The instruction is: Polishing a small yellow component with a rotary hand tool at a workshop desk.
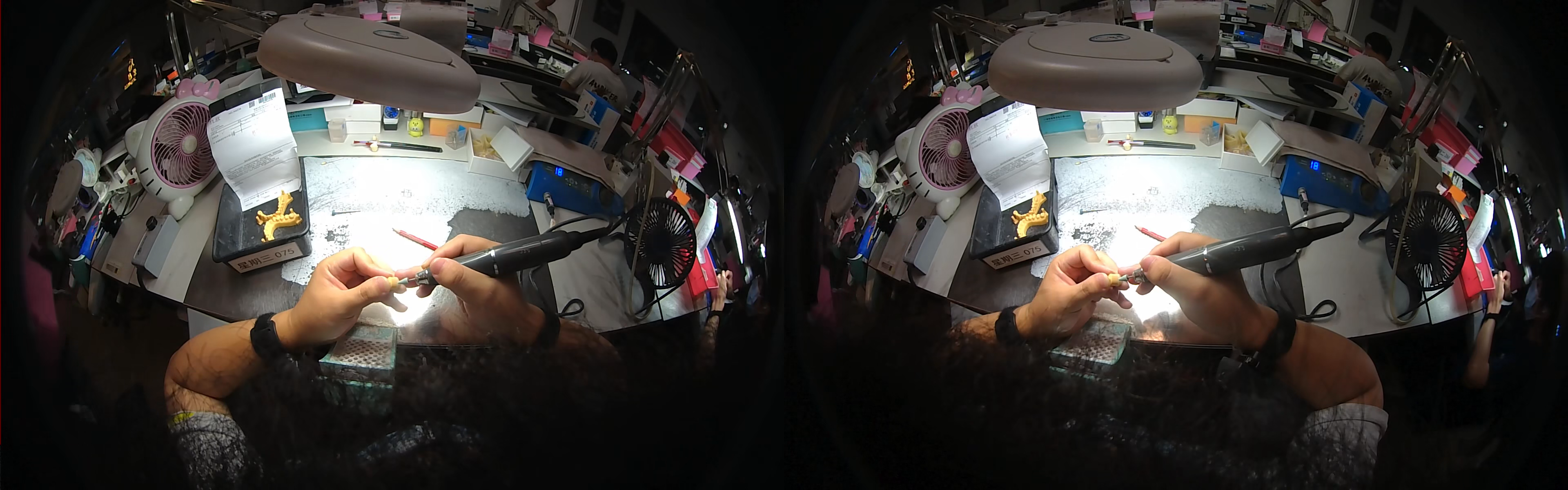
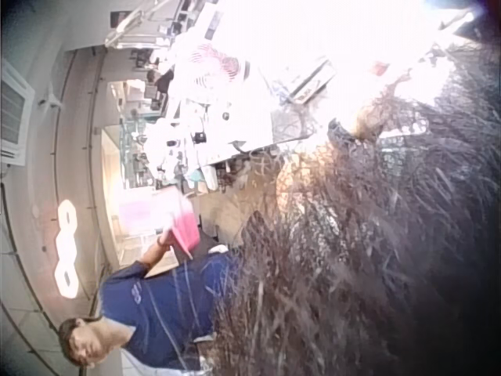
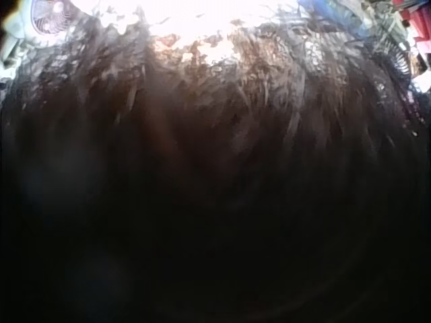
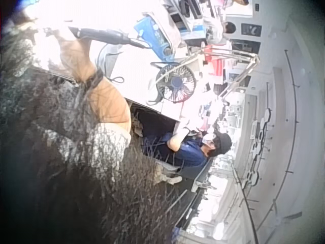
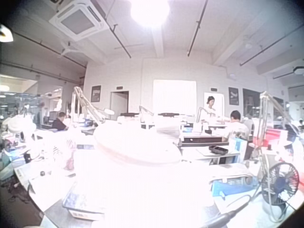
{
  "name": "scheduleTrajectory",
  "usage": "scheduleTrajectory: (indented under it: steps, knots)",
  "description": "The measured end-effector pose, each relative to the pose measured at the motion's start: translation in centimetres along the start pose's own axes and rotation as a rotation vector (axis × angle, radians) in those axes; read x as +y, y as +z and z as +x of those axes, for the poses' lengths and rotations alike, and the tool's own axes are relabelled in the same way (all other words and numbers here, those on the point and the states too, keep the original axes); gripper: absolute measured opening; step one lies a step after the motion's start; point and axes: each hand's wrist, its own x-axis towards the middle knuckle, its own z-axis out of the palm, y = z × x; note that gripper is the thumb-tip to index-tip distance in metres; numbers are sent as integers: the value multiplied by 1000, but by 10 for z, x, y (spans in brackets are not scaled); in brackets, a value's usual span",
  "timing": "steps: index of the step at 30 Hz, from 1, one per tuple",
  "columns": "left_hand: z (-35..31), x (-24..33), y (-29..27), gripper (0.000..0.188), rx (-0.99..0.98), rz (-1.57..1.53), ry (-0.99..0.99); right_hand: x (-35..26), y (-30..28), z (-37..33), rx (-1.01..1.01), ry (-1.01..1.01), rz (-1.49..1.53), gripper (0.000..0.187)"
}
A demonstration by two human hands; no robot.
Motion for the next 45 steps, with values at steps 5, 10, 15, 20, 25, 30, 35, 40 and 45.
scheduleTrajectory:
  steps: [5,10,15,20,25,30,35,40,45]
  knots:
    - [0,0,0,5,15,-2,-2,0,0,0,13,12,-3,11]
    - [0,-1,-1,5,6,-6,3,-1,0,0,-7,-7,-60,11]
    - [0,-2,-2,5,-8,7,7,-1,0,-1,-7,-9,-45,11]
    - [1,-1,0,5,-2,-6,9,-1,0,-1,-1,-5,-50,12]
    - [1,-2,-1,5,1,-9,11,0,0,0,-7,-16,-73,12]
    - [1,-1,0,5,-9,-23,0,1,-1,0,3,-21,-57,12]
    - [1,0,0,4,-6,-7,2,0,1,0,6,-17,-41,12]
    - [1,-1,-2,4,-7,-5,-5,0,0,0,5,-17,-48,13]
    - [0,-2,-3,4,-9,5,-3,0,0,0,10,-9,-62,13]
